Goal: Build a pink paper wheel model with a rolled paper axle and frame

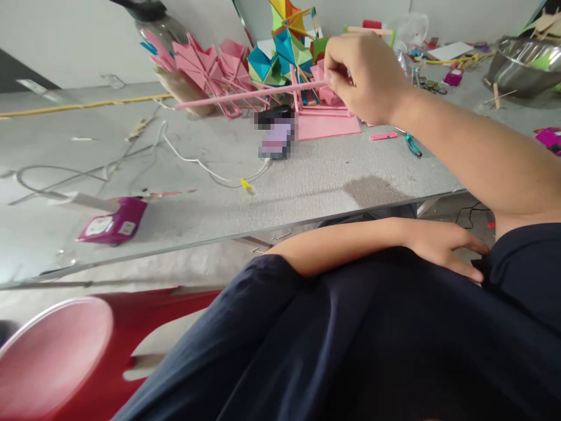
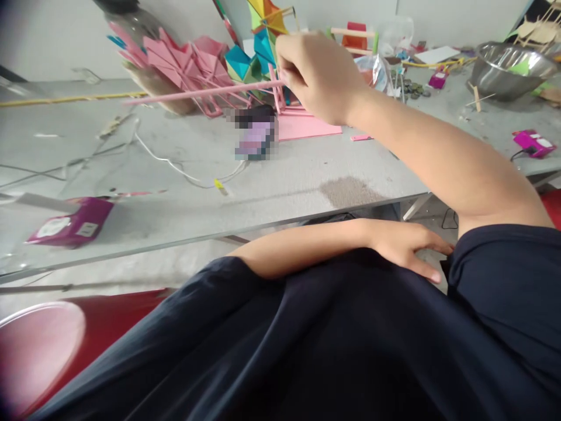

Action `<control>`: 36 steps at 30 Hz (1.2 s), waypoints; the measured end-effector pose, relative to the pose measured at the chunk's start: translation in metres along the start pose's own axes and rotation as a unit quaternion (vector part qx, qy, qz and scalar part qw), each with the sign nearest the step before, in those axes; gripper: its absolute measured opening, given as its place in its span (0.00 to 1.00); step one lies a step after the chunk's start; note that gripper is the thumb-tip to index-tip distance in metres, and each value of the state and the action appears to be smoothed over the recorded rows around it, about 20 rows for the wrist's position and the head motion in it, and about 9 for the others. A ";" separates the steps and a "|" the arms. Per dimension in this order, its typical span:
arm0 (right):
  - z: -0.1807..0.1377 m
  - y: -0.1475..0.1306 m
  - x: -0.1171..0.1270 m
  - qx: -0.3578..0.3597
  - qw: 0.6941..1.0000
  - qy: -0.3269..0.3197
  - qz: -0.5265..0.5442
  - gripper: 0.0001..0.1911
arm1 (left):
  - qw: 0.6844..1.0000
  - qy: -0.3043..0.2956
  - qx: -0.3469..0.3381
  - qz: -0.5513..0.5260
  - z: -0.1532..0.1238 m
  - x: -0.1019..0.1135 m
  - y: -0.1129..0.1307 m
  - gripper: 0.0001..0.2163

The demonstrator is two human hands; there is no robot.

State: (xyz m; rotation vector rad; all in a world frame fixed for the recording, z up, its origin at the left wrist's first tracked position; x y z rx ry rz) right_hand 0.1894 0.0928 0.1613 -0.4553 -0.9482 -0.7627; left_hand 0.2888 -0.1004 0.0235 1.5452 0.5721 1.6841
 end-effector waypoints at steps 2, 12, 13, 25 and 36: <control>-0.004 0.007 -0.002 0.018 0.999 0.008 0.028 0.12 | 0.995 0.090 -0.005 0.037 -0.030 0.015 -0.002 0.14; -0.013 0.058 -0.103 -0.112 0.893 0.071 0.430 0.19 | 0.680 0.710 0.131 0.131 -0.308 0.207 -0.104 0.20; -0.013 0.057 -0.120 -0.147 0.852 0.048 0.500 0.20 | 0.673 0.720 0.118 0.123 -0.316 0.212 -0.108 0.20; -0.047 0.034 -0.166 -0.246 0.689 -0.064 0.679 0.18 | 0.663 0.742 0.084 -0.054 -0.296 0.180 -0.140 0.15; -0.048 0.033 -0.161 -0.222 0.684 -0.067 0.692 0.18 | 0.652 0.749 0.099 -0.062 -0.298 0.183 -0.137 0.23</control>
Point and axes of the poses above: each hand's wrist, its own z-axis towards the middle knuckle, its own x-axis out of the back of the hand, y = z × x, the point moved 6 cm from there along z, towards the middle knuckle, and after that the axes turned 3 degrees about z, right-handed, at the moved point
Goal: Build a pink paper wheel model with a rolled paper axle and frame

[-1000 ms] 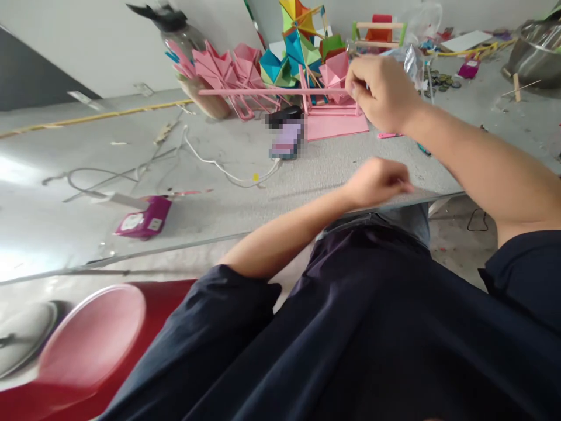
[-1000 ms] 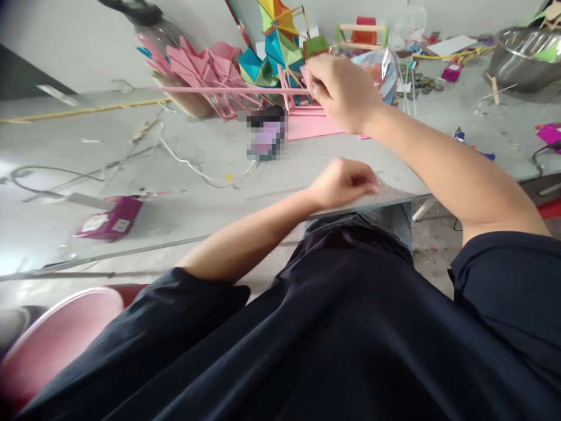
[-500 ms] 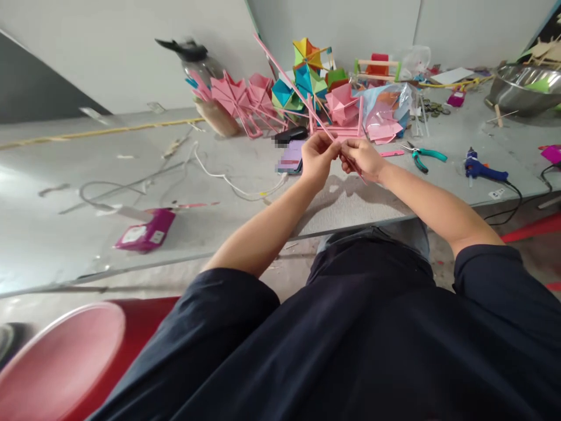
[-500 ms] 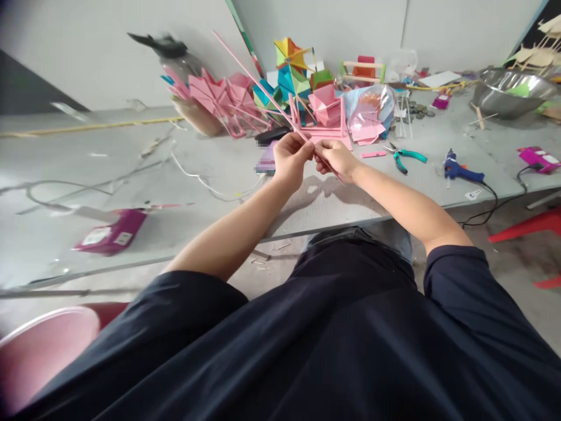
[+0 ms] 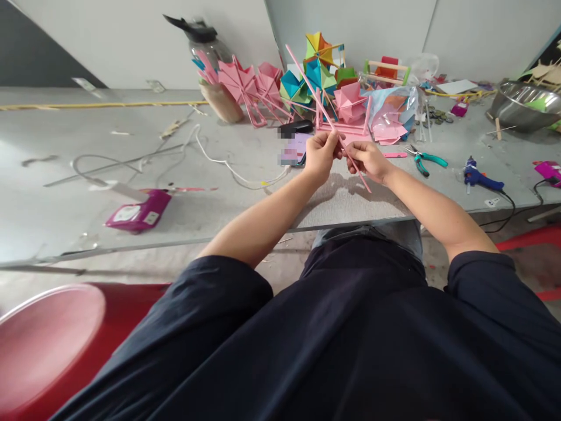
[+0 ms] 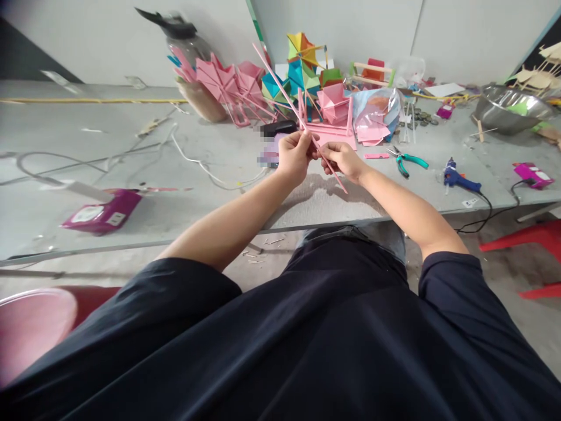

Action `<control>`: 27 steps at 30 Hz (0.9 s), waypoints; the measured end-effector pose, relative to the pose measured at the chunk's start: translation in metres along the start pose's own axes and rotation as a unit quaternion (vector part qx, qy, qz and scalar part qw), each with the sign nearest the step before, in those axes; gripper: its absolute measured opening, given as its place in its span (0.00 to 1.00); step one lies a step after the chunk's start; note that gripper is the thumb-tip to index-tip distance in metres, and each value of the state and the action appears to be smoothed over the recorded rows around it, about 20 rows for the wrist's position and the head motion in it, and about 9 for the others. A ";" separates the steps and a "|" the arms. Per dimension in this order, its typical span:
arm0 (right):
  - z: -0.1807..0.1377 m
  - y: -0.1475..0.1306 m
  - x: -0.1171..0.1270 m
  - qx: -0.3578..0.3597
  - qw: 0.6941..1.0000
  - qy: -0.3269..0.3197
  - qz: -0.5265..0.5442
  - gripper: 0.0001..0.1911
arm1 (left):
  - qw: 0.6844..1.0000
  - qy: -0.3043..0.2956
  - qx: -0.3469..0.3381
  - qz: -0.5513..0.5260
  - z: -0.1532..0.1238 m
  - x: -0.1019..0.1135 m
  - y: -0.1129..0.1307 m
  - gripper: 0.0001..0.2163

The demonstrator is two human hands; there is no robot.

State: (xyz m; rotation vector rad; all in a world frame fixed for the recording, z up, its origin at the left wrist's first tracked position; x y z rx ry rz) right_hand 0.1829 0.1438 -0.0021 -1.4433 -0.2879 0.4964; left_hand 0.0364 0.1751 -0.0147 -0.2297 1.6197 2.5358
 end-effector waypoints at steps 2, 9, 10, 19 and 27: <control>-0.001 0.000 0.000 -0.006 1.000 0.003 -0.004 0.18 | 1.000 0.002 0.002 -0.004 0.002 0.001 -0.001 0.25; -0.001 0.001 0.000 0.008 0.999 0.003 -0.051 0.18 | 0.999 0.012 -0.032 0.040 0.001 0.008 0.002 0.28; -0.001 0.001 0.000 0.016 0.998 0.002 -0.062 0.18 | 0.998 0.010 -0.040 0.050 -0.001 0.009 0.003 0.28; 0.004 0.005 0.005 0.025 0.993 0.000 -0.116 0.17 | 0.999 -0.047 -0.009 0.013 0.000 0.006 -0.002 0.15; 0.005 0.007 0.007 0.001 0.995 -0.002 -0.099 0.17 | 0.997 -0.064 0.001 0.041 0.004 0.010 -0.003 0.11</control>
Point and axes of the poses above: each hand's wrist, its own z-axis towards the middle knuckle, its own x-axis out of the back of the hand, y = z × x, the point moved 6 cm from there along z, towards the middle knuckle, and after that the axes turned 3 degrees about z, right-handed, at the moved point
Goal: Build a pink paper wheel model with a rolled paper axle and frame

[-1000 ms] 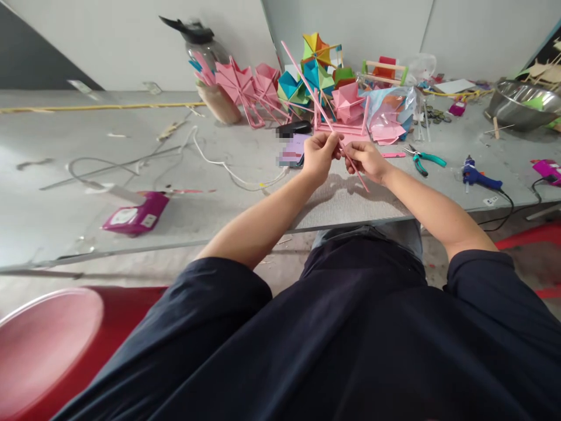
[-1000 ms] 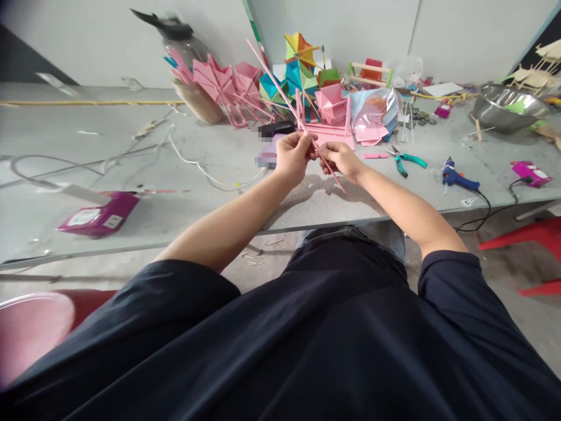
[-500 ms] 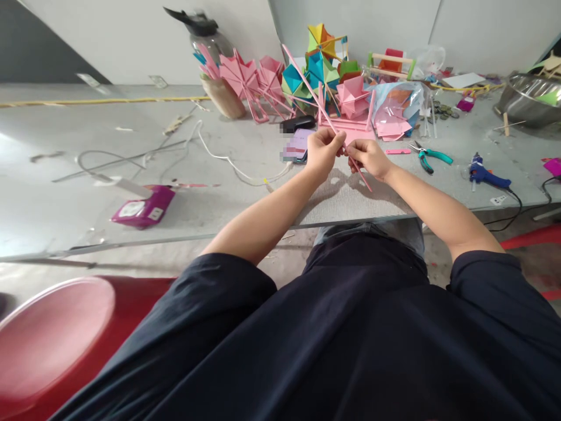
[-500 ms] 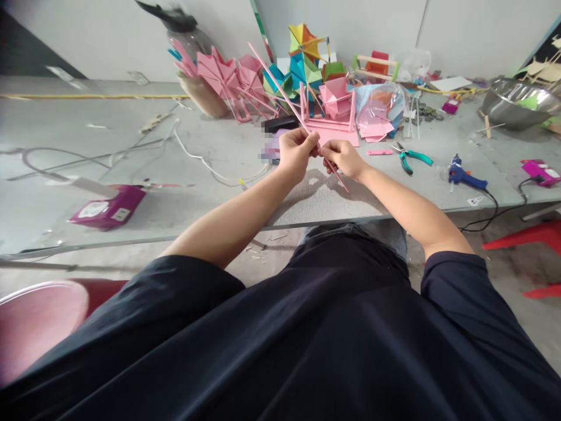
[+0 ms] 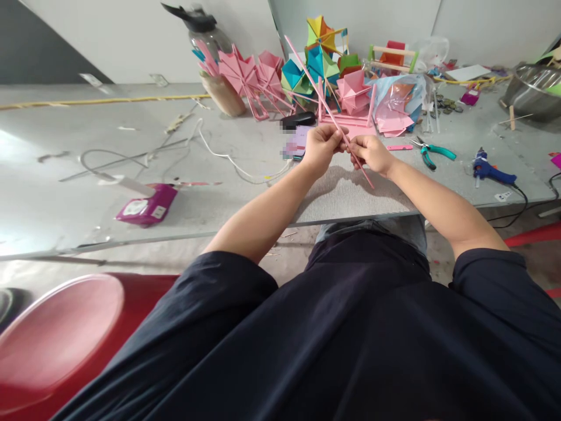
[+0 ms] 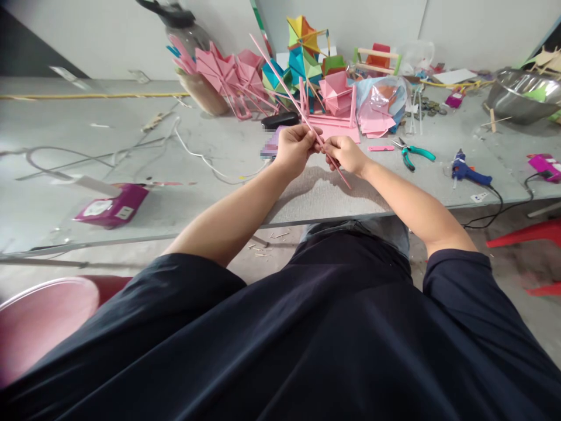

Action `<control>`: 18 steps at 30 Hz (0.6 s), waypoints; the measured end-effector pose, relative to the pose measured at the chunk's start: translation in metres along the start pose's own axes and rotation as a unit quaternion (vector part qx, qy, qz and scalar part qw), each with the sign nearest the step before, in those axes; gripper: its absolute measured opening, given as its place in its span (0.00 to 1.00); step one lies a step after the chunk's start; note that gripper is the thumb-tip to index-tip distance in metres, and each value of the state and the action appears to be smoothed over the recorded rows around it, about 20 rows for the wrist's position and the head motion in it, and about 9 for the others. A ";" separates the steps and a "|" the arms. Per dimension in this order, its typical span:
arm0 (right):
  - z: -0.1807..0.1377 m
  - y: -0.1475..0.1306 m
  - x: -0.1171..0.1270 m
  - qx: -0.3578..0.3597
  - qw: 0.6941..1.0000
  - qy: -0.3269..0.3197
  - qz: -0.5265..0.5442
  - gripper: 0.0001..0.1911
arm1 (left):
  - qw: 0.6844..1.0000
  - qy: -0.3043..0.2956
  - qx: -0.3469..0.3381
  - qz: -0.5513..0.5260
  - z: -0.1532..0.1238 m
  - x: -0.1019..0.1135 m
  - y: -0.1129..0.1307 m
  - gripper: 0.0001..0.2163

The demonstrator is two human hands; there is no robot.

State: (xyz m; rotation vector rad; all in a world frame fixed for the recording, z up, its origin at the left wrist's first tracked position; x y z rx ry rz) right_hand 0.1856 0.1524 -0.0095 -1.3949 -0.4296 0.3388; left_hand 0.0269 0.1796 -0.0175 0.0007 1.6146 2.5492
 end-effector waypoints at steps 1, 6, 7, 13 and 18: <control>0.000 0.000 0.000 -0.004 1.000 -0.004 0.006 0.17 | 1.000 -0.004 -0.006 0.003 0.001 0.001 0.001 0.11; -0.001 0.000 -0.002 -0.011 0.999 -0.023 0.032 0.17 | 0.999 0.000 -0.041 0.031 0.004 0.005 0.006 0.12; -0.001 0.000 -0.002 -0.011 0.999 -0.023 0.035 0.17 | 0.998 0.003 -0.044 0.034 0.004 0.006 0.007 0.13; -0.003 -0.004 -0.005 -0.012 0.998 -0.023 0.058 0.18 | 0.999 -0.007 -0.038 -0.004 0.001 0.004 0.006 0.10; -0.005 -0.005 -0.006 -0.013 0.997 -0.029 0.071 0.17 | 1.000 0.003 -0.022 -0.019 -0.001 0.001 0.005 0.11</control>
Point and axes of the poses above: each hand's wrist, its own z-axis towards the middle knuckle, its own x-axis out of the back of the hand, y = z × x, the point moved 6 cm from there along z, towards the middle knuckle, and after that the axes turned 3 degrees about z, right-handed, at the moved point
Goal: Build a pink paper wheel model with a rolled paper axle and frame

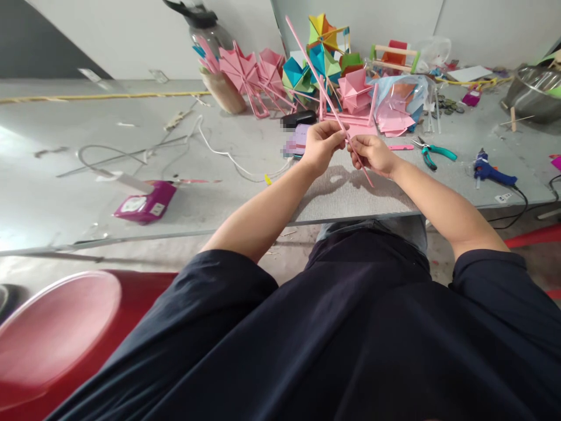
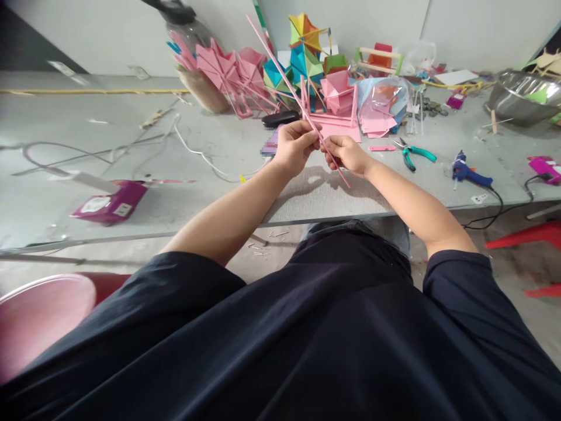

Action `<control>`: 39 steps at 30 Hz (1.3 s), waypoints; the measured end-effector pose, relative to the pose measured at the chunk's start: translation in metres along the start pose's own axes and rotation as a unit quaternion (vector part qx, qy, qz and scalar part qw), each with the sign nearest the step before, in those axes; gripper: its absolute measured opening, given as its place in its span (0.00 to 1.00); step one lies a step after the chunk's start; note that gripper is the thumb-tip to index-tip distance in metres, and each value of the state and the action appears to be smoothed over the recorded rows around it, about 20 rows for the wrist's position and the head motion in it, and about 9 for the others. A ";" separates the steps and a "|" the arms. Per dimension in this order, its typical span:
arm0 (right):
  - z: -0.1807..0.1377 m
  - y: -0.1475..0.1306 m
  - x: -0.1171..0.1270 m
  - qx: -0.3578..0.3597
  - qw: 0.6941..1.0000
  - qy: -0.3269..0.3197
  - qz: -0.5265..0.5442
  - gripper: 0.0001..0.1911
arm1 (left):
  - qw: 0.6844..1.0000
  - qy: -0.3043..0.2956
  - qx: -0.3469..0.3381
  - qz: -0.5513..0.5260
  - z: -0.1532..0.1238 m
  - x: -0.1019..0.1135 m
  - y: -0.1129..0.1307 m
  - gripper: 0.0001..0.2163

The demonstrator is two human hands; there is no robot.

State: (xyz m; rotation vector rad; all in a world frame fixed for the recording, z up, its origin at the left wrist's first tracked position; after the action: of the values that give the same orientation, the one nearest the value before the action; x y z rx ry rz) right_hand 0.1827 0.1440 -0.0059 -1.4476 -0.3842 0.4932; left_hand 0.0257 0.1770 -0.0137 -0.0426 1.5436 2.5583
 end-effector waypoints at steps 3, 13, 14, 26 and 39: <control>-0.002 -0.001 -0.001 -0.009 1.000 0.000 0.000 0.17 | 1.000 0.004 -0.007 0.007 0.001 -0.003 -0.001 0.14; -0.004 0.000 -0.007 -0.018 1.000 0.010 0.017 0.20 | 0.998 0.041 -0.020 0.041 0.000 -0.002 -0.014 0.21; -0.004 0.001 -0.007 -0.019 1.000 0.010 0.017 0.21 | 0.998 0.042 -0.024 0.042 0.000 -0.003 -0.014 0.21; -0.004 0.001 -0.010 -0.017 1.000 0.003 0.026 0.18 | 0.996 0.005 -0.089 0.013 -0.002 0.000 -0.009 0.24; -0.003 0.000 -0.009 -0.006 0.999 -0.006 0.032 0.18 | 0.994 0.036 -0.103 -0.003 -0.004 -0.006 -0.003 0.25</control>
State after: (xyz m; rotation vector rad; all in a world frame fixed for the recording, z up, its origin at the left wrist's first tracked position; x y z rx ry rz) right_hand 0.1765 0.1363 -0.0056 -1.4730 -0.3524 0.5524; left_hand 0.0321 0.1747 -0.0177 -0.1637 1.2929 2.7289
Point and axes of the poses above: each hand's wrist, its own z-axis towards the middle knuckle, its own x-axis out of the back of the hand, y = z × x, the point moved 6 cm from there along z, towards the middle knuckle, and after that the axes turned 3 degrees about z, right-handed, at the moved point
